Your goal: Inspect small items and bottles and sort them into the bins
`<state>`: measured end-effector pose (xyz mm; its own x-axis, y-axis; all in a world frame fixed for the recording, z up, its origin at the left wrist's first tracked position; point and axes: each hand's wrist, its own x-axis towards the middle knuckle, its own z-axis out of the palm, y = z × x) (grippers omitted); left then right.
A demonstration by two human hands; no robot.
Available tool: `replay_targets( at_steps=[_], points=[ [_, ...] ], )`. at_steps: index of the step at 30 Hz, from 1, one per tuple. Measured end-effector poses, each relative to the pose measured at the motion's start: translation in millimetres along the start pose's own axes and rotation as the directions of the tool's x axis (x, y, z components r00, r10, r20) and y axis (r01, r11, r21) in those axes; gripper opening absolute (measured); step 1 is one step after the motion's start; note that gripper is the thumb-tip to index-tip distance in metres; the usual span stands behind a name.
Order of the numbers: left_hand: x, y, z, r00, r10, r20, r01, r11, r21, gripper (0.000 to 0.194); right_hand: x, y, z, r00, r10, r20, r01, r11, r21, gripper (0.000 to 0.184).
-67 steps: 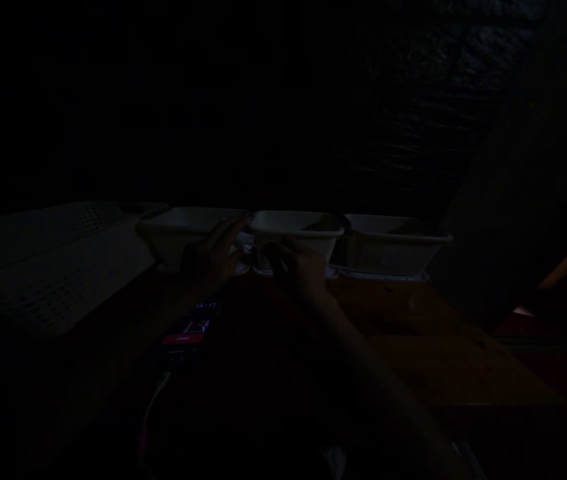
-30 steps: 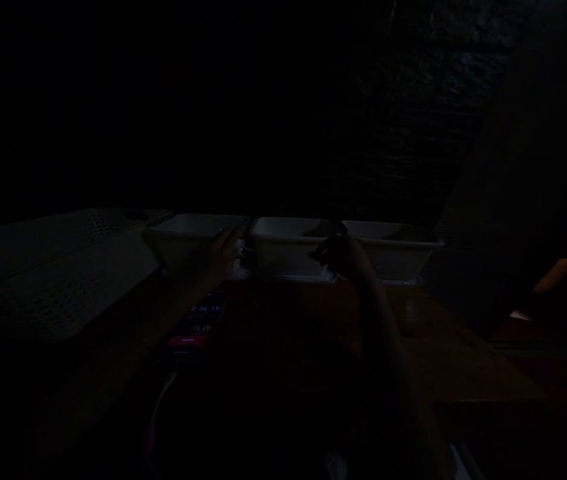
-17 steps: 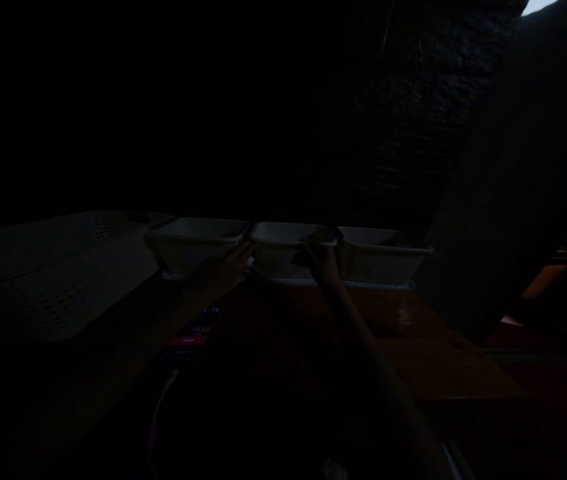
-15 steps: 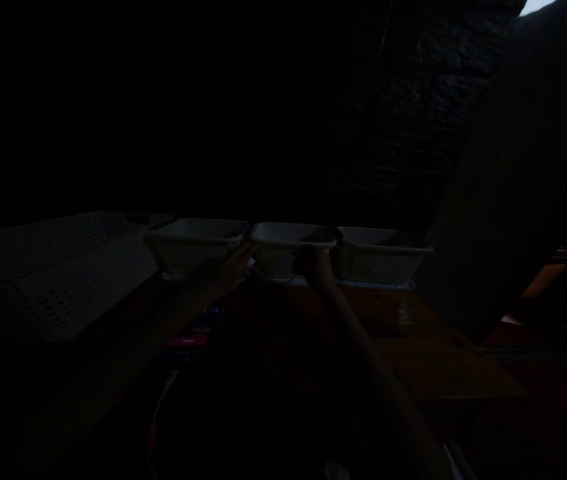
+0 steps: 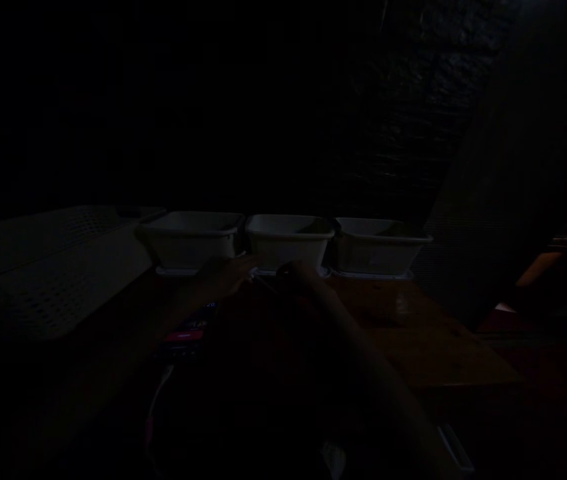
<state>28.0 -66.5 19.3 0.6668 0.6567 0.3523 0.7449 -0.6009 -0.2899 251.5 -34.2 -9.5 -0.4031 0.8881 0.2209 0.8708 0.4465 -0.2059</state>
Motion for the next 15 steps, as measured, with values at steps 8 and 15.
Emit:
replay_targets(
  at_steps=[8, 15],
  points=[
    [1, -2, 0.2, 1.0, -0.012, 0.004, 0.012, 1.0, -0.021, 0.06, 0, -6, 4, 0.999, -0.029, 0.027, 0.026, 0.996, 0.091, 0.03],
    [-1, 3, -6.0, 1.0, -0.023, 0.008, 0.023, 0.998, -0.051, 0.059, -2, -11, -1, 0.999, -0.04, 0.013, 0.039, 0.996, 0.084, 0.028]
  ],
)
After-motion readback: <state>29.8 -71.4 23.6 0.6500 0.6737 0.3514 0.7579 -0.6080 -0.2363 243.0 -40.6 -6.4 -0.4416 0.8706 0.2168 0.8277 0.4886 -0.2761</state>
